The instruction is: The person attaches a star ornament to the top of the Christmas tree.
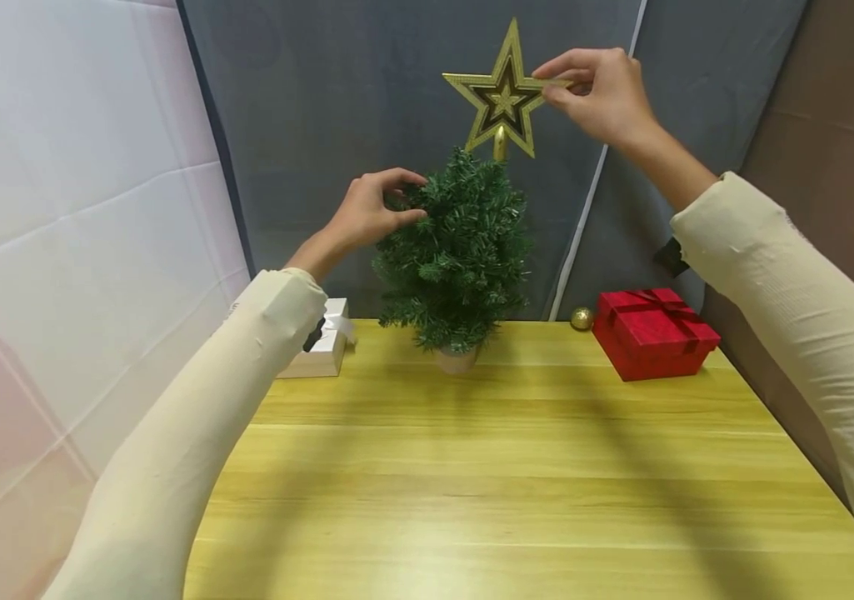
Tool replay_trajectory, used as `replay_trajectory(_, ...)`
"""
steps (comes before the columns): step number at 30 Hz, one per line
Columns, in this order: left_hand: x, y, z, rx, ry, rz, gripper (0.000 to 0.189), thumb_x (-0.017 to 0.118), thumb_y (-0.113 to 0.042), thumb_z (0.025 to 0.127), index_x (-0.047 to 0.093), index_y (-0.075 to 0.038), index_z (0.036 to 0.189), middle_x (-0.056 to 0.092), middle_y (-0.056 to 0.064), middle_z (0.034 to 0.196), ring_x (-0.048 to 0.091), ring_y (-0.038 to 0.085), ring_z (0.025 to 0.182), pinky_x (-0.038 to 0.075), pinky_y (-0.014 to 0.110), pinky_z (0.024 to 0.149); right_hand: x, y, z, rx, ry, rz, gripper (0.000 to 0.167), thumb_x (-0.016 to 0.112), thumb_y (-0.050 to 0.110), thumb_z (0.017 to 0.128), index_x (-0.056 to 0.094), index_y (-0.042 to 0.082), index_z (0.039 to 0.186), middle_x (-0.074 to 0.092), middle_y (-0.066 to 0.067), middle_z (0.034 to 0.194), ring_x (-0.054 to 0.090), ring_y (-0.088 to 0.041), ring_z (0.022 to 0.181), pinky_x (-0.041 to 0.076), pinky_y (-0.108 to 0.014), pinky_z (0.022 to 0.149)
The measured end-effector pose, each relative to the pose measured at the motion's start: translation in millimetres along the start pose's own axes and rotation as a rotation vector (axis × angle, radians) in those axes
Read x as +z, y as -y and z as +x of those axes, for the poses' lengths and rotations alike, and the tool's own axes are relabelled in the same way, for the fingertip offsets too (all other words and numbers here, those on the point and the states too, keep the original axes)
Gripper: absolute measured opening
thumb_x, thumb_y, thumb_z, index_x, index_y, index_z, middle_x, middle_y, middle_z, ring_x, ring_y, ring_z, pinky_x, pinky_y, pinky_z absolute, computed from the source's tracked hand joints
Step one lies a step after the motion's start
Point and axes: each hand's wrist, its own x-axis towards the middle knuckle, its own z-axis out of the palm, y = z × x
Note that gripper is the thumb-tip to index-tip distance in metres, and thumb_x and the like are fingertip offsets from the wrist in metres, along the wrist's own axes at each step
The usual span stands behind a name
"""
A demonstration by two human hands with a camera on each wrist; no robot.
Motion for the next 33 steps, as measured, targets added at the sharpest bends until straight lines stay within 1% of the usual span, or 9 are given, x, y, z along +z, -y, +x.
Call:
replay_trajectory(4,0.9,-0.9,-0.2,-0.004,-0.001,0.001,0.050,0.079,-0.025,0.096,0.063,-0.019,0.143,0.061,0.004,0.144,0.061,0.024,0.124,0.049,0.048,0.104,1.8,1.9,3.0,0.009,0.000,0.012,0.032,0.064,0.031,0.105,0.073,0.021,0.133,0.071,-0.007,0.133,0.061,0.006,0.090,0.042,-0.021,0.076)
replay_trajectory(12,2.7,-2.5,0.3,0.000,-0.004,-0.009,0.049,0.079,-0.024,0.096,0.064,-0.019,0.142,0.061,0.005,0.143,0.060,0.025,0.124,0.048,0.049,0.104,4.5,5.9,7.9,0.011,-0.003,0.031,0.031,0.065,0.030,0.104,0.074,0.021,0.132,0.072,-0.005,0.131,0.064,0.000,0.094,0.044,-0.020,0.079)
replay_trajectory(17,3.4,-3.1,0.2,-0.002,-0.006,-0.014,0.049,0.079,-0.024,0.095,0.064,-0.018,0.142,0.061,0.006,0.144,0.060,0.026,0.126,0.047,0.050,0.105,7.9,7.5,11.5,0.017,-0.012,0.036,0.030,0.066,0.029,0.104,0.074,0.021,0.132,0.072,-0.004,0.130,0.065,0.001,0.092,0.045,-0.020,0.078)
replay_trajectory(20,3.9,-3.2,-0.5,-0.001,-0.008,-0.017,0.049,0.080,-0.024,0.095,0.064,-0.018,0.141,0.061,0.007,0.144,0.060,0.027,0.126,0.047,0.051,0.106,11.0,7.8,13.9,0.005,-0.021,0.033,0.030,0.066,0.029,0.104,0.074,0.020,0.132,0.073,-0.004,0.130,0.064,0.003,0.091,0.045,-0.019,0.078)
replay_trajectory(24,4.3,-1.9,-0.7,0.000,-0.011,-0.020,0.049,0.080,-0.024,0.095,0.064,-0.017,0.141,0.061,0.007,0.145,0.060,0.027,0.126,0.048,0.051,0.105,16.2,9.3,16.8,0.002,-0.031,0.044,0.030,0.067,0.029,0.104,0.074,0.020,0.132,0.072,-0.003,0.130,0.065,0.000,0.093,0.045,-0.020,0.079)
replay_trajectory(28,4.4,-0.3,-0.1,0.007,-0.015,-0.021,0.049,0.080,-0.024,0.095,0.065,-0.018,0.141,0.061,0.006,0.144,0.061,0.026,0.126,0.048,0.051,0.105,20.6,11.9,18.2,0.019,-0.034,0.052,0.030,0.066,0.029,0.104,0.074,0.021,0.132,0.072,-0.002,0.132,0.066,-0.004,0.097,0.044,-0.021,0.078)
replay_trajectory(33,4.6,0.7,-1.7,0.010,-0.016,-0.019,0.048,0.079,-0.024,0.096,0.064,-0.018,0.141,0.061,0.006,0.145,0.060,0.026,0.126,0.047,0.051,0.106,25.8,14.7,18.7,0.015,-0.035,0.055,0.030,0.066,0.029,0.104,0.074,0.021,0.132,0.072,-0.002,0.130,0.063,0.001,0.090,0.044,-0.021,0.077)
